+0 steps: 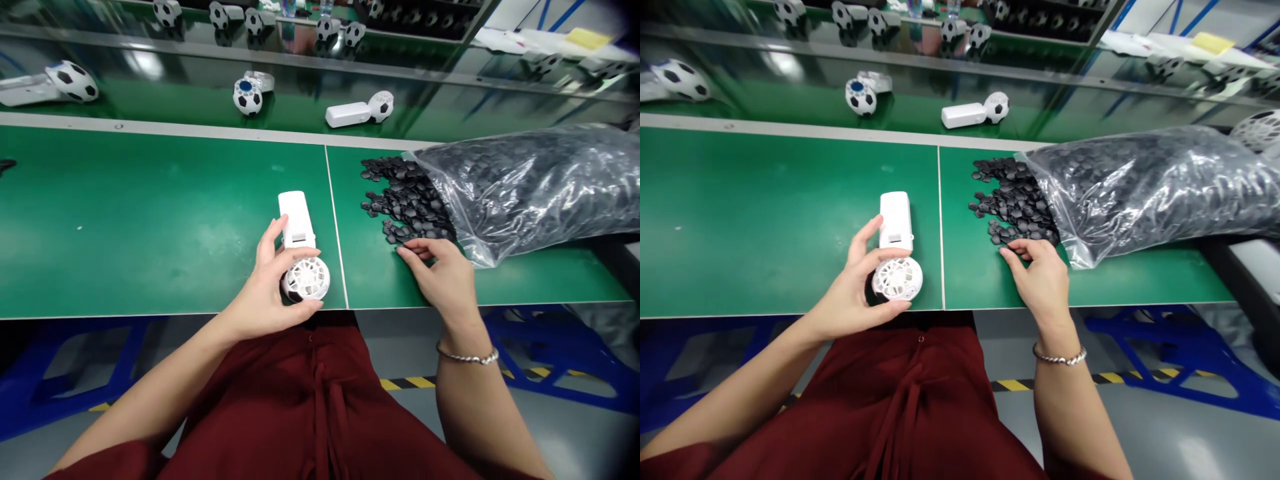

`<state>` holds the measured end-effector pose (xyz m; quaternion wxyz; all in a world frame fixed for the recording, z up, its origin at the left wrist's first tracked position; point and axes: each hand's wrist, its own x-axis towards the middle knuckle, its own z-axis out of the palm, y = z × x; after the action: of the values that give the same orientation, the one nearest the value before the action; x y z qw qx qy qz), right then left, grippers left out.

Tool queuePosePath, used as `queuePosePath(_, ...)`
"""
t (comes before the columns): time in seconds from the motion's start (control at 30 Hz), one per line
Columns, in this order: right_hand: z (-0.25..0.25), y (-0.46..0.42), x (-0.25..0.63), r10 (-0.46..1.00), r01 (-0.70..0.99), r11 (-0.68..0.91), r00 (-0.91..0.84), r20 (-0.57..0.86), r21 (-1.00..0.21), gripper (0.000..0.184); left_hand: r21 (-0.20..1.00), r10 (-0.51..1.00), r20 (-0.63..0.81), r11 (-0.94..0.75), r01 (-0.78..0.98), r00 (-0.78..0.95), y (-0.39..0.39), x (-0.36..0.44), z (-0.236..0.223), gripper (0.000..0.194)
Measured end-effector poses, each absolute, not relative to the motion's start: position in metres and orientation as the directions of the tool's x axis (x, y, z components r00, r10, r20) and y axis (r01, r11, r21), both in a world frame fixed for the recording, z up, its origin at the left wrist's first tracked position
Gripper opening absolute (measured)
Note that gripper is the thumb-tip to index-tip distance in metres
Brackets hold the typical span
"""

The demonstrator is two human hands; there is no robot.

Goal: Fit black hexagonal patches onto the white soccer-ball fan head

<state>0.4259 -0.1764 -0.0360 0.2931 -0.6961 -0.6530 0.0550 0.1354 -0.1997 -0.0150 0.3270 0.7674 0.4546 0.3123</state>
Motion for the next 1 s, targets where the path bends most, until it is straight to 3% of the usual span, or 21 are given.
queuePosePath(0.1, -0.035, -0.175, 0.424, 0.948, 0.847, 0.060, 0.117, 0.296, -0.528, 0.019, 0.779, 0.912, 0.198, -0.369, 0.507, 0.360, -0.201, 0.136, -0.018, 0.062)
queuePosePath(0.2, -0.031, -0.181, 0.411, 0.955, 0.763, 0.104, 0.102, 0.278, -0.638, 0.015, 0.804, 0.904, 0.215, -0.379, 0.458, 0.371, -0.200, 0.135, -0.018, 0.056)
queuePosePath(0.3, -0.024, -0.192, 0.388, 0.964, 0.614, 0.210, -0.003, 0.264, -0.761, 0.012, 0.841, 0.888, 0.206, -0.375, 0.389, 0.411, -0.199, 0.133, -0.016, 0.056)
queuePosePath(0.4, -0.018, -0.203, 0.364, 0.950, 0.508, 0.310, -0.148, 0.273, -0.804, 0.007, 0.847, 0.879, 0.207, -0.380, 0.371, 0.429, -0.197, 0.133, -0.015, 0.059)
queuePosePath(0.5, -0.016, -0.210, 0.348, 0.923, 0.434, 0.375, -0.259, 0.284, -0.819, 0.005, 0.846, 0.876, 0.216, -0.388, 0.366, 0.431, -0.197, 0.134, -0.014, 0.059)
queuePosePath(0.73, -0.016, -0.214, 0.336, 0.872, 0.352, 0.450, -0.373, 0.317, -0.821, 0.022, 0.847, 0.873, 0.235, -0.400, 0.351, 0.428, -0.198, 0.136, -0.016, 0.059)
queuePosePath(1.0, -0.015, -0.215, 0.331, 0.768, 0.365, 0.617, -0.472, 0.433, -0.697, 0.023, 0.841, 0.855, 0.203, -0.402, 0.362, 0.478, -0.196, 0.134, -0.016, 0.064)
